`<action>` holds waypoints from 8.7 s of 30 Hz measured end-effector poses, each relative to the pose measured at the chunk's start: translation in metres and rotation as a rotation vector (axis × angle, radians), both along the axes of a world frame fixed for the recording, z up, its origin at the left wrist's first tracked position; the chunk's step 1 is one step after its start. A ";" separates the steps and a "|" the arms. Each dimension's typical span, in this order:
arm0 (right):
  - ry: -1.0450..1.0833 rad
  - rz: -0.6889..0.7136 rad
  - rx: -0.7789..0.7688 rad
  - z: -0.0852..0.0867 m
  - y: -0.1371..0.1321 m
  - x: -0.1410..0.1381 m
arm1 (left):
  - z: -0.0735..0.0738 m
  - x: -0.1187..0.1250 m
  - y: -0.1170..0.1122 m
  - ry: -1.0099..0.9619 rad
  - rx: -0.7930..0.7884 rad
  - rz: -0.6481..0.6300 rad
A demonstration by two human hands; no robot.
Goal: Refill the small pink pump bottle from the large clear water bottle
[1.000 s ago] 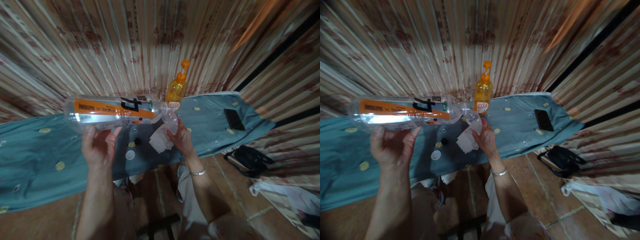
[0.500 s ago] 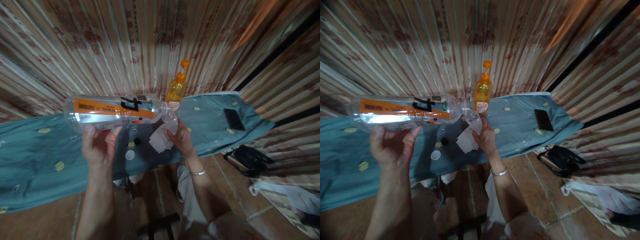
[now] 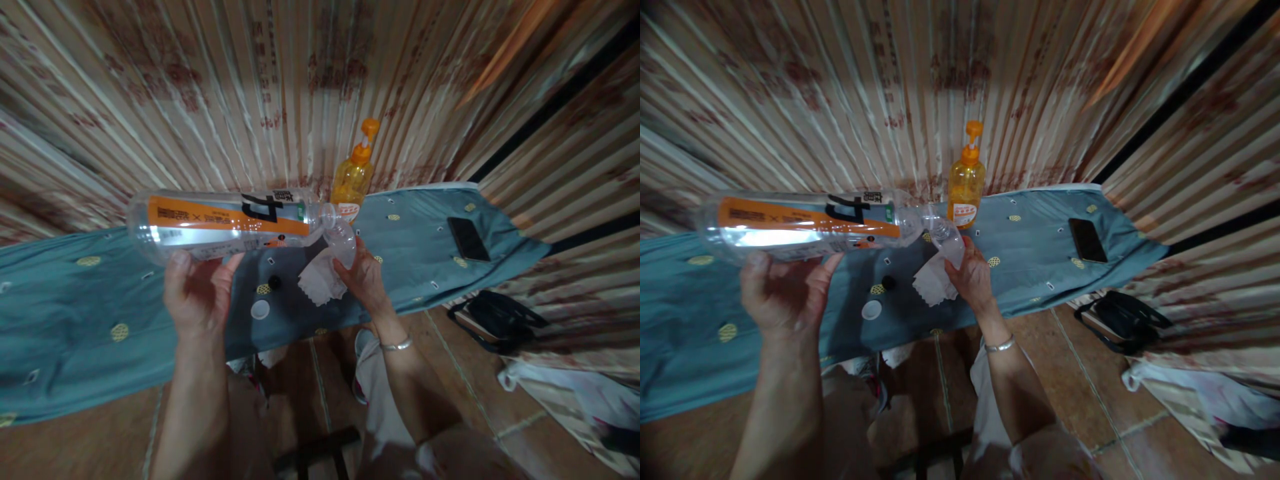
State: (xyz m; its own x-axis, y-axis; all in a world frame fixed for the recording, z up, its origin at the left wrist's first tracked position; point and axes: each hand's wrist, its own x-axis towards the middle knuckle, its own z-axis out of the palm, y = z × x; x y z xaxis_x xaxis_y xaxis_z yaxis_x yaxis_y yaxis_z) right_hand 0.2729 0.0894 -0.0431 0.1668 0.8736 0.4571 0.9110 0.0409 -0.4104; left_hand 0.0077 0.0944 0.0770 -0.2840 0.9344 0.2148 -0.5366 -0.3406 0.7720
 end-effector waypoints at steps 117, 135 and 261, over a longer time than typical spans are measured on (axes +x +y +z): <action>0.044 0.010 0.024 -0.007 0.002 0.001 | -0.004 0.000 0.001 -0.052 -0.053 0.015; 0.002 0.006 0.022 -0.012 0.003 -0.001 | -0.005 -0.003 0.000 -0.019 -0.096 0.035; 0.080 -0.039 -0.056 -0.002 -0.001 -0.007 | 0.001 0.002 -0.002 -0.033 -0.084 0.039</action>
